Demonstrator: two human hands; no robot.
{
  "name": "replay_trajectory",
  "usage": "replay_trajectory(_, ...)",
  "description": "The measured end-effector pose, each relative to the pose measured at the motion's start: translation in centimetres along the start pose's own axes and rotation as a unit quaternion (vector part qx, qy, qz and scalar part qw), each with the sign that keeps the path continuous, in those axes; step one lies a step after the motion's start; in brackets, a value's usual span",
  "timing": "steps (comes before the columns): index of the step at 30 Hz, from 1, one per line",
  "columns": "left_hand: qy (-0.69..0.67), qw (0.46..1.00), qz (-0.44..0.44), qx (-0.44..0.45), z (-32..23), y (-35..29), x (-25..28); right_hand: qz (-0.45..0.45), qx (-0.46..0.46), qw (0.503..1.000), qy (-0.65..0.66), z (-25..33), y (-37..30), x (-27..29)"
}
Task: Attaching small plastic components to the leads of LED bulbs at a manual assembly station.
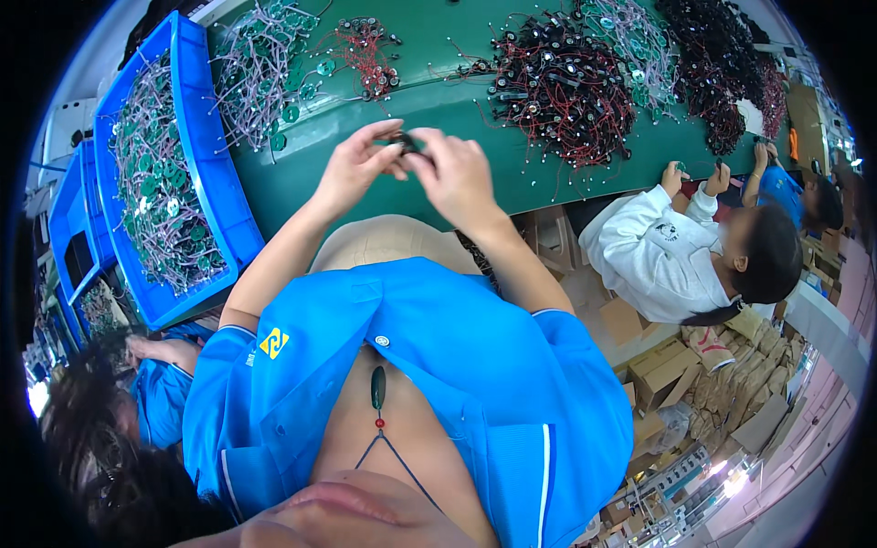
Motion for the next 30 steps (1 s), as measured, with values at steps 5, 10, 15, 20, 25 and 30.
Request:
replay_trajectory(5, 0.048, 0.998, -0.014, 0.028, 2.0, 2.7, 0.5, -0.2, -0.151, 0.962, -0.11, -9.0, 2.9, 10.3)
replay_trajectory(10, 0.118, 0.992, -0.047, 0.02, 3.7, 6.0, 4.5, -0.336, -0.067, 0.914, -0.218, -10.0, 5.7, 13.6)
replay_trajectory(15, 0.117, 0.986, -0.112, -0.036, 3.8, 12.0, 9.3, -0.175, -0.018, 0.983, -0.05, -10.0, 13.8, 1.2)
replay_trajectory(20, 0.278, 0.954, -0.107, -0.044, 3.9, 21.1, 11.8, -0.104, -0.023, 0.994, -0.037, -9.9, 20.3, -9.7)
replay_trajectory(25, 0.569, 0.794, 0.031, -0.213, 4.3, 29.6, 6.9, -0.11, -0.046, 0.993, -0.023, -10.8, 22.6, -12.9)
replay_trajectory(30, 0.685, 0.64, 0.198, -0.286, 8.3, 33.8, -0.1, -0.106, -0.053, 0.992, 0.053, -11.9, 22.3, -12.1)
Point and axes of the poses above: each hand's wrist, its own y-axis towards the middle knuckle, its own x-axis out of the back of the hand, z = x × y, the point moved 10 cm from there along y, towards the middle knuckle, and after that the axes turned 14 degrees about -x, right-handed, at the moved point
